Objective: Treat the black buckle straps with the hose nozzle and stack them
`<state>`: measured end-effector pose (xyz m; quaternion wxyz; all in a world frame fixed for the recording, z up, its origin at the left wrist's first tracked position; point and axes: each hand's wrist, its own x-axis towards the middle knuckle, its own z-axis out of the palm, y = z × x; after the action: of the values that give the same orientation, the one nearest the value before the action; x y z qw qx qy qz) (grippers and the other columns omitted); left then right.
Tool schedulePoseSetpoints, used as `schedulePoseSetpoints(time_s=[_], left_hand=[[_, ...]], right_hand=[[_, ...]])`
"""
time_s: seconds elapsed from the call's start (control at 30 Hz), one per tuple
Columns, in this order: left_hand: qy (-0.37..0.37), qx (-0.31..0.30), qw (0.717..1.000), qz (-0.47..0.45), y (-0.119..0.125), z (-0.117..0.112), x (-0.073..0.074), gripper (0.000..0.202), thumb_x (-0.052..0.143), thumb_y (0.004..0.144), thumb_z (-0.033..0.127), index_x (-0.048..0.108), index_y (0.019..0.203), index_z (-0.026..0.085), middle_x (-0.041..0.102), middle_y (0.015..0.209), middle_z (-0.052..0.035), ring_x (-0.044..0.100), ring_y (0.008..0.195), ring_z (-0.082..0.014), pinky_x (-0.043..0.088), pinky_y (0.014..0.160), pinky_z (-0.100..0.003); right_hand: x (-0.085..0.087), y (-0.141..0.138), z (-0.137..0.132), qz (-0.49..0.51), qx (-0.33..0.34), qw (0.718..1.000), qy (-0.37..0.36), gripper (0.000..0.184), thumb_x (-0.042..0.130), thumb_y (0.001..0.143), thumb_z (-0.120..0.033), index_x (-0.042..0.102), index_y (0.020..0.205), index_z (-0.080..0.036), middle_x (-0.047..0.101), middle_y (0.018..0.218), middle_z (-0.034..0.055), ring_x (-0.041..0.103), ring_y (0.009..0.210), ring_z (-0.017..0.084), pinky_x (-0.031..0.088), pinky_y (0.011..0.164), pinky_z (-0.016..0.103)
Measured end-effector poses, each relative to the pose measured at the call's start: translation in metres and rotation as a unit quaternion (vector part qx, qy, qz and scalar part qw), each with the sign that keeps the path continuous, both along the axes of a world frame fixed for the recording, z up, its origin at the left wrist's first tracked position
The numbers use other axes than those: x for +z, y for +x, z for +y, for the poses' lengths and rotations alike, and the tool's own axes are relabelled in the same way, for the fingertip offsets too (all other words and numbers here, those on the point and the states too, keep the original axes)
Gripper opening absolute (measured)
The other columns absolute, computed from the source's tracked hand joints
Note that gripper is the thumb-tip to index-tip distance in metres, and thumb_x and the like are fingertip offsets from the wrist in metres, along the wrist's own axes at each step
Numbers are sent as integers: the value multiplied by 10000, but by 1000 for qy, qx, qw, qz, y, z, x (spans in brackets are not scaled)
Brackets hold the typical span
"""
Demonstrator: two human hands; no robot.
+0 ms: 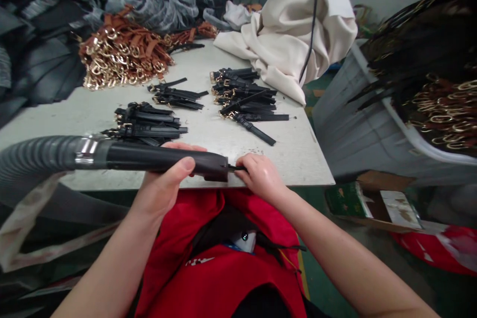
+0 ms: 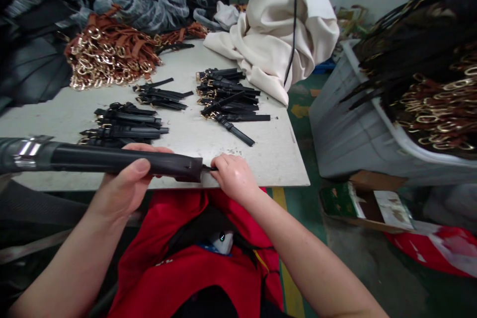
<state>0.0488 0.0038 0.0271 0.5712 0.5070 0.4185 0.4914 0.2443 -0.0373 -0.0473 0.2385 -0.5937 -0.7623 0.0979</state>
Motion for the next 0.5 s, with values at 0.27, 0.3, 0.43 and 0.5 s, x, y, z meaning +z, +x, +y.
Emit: schedulePoseSetpoints(time_s=[0.27,0.3,0.43,0.5], left_hand=[[-5,-30,999,16,-2,0,4,262,801,613,333,671,801,205,742,831,-47,615,620,-173,485,566,-293],[-10,-17,1000,12,-2,0,4,265,804,609,332,672,801,206,742,817,-42,604,601,-167,470,540,-283],[3,-21,1000,-9,2,0,2,262,813,619,322,678,815,212,745,834,-34,626,658,-171,464,550,-266],[3,-46,999,-4,4,-1,1,260,816,624,327,686,817,212,748,851,-39,631,662,-175,461,537,-266]], right_hand=[[0,0,-1,3,-3,1000,1,73,564,874,-182,624,914,-172,672,863,84,595,814,221,419,739,335],[0,0,-1,3,2,1000,3,67,567,876,-188,623,911,-173,672,861,81,596,814,218,419,741,331],[0,2,-2,1,-2,1000,11,71,569,867,-182,622,912,-169,672,862,81,599,814,219,419,739,328],[-2,2,-1,4,-7,1000,10,77,557,864,-177,622,906,-171,670,854,81,600,809,221,421,733,332]])
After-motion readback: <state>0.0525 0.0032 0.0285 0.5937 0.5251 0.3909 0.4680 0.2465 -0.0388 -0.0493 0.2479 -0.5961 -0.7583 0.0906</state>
